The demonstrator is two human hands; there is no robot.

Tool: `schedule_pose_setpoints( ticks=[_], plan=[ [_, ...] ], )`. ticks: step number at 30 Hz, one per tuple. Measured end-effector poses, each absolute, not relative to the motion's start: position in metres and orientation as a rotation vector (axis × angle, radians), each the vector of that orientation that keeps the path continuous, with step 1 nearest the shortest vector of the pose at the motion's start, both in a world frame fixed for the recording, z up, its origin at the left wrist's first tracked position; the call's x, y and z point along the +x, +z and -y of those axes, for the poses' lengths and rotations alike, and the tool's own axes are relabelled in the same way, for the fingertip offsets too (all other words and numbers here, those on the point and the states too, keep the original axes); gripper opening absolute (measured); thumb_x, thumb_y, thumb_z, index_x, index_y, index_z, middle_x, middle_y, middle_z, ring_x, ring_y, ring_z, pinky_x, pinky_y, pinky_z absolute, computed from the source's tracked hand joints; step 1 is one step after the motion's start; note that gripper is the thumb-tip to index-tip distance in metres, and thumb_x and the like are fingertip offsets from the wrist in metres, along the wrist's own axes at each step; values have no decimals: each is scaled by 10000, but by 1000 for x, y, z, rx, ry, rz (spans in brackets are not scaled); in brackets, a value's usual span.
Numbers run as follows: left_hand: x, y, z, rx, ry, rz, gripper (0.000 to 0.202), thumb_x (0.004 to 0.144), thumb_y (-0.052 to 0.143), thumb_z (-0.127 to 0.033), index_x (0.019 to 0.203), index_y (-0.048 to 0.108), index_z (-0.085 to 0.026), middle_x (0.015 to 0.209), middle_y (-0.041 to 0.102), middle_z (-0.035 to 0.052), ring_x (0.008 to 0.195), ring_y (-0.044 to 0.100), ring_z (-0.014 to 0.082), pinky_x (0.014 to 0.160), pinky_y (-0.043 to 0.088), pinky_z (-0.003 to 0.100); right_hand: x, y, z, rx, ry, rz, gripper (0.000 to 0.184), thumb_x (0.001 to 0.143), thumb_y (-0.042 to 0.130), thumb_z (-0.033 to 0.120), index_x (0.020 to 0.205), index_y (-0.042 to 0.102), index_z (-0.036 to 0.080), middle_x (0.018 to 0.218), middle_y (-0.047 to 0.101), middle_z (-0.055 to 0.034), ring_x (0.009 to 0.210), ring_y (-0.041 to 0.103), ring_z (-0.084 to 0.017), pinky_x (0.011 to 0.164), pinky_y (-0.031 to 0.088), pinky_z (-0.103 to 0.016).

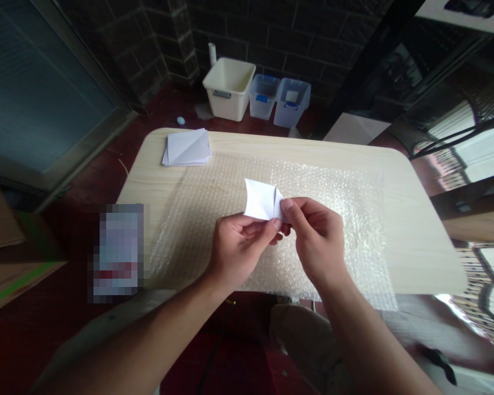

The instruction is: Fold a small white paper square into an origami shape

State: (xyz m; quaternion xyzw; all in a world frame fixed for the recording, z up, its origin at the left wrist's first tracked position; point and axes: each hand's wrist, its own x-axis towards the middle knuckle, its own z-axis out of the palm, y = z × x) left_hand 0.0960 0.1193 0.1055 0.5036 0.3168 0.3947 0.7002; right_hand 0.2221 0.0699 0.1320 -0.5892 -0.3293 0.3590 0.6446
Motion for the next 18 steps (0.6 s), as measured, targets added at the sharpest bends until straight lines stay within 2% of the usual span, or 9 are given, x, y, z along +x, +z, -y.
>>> schedule_pose_setpoints(
  ticks=[7, 13, 18],
  plan=[
    [96, 109, -123, 1160, 901, -735, 156, 883, 830, -313, 828, 812, -168, 802, 831, 80, 639, 770, 171, 637, 647, 270, 225, 130, -68, -1396, 839, 784, 247, 973, 694, 321, 760, 694, 196, 650, 619, 4, 602, 542, -123, 566, 456, -282],
    [95, 108, -123, 1185, 908, -746, 171, 874, 830, -321, 804, 807, -167, 781, 826, 82, 624, 762, 173, 608, 631, 263, 224, 131, -70, -1349, 825, 795, 214, 908, 803, 382, 808, 739, 204, 680, 662, -2, 589, 569, -128, 557, 487, -287],
    [92, 106, -121, 1233, 921, -756, 150, 870, 833, -311, 819, 815, -171, 747, 815, 67, 625, 760, 177, 612, 625, 263, 224, 132, -70, -1366, 799, 799, 268, 923, 791, 412, 758, 732, 209, 643, 630, 4, 581, 540, -128, 533, 465, -281]
  ],
)
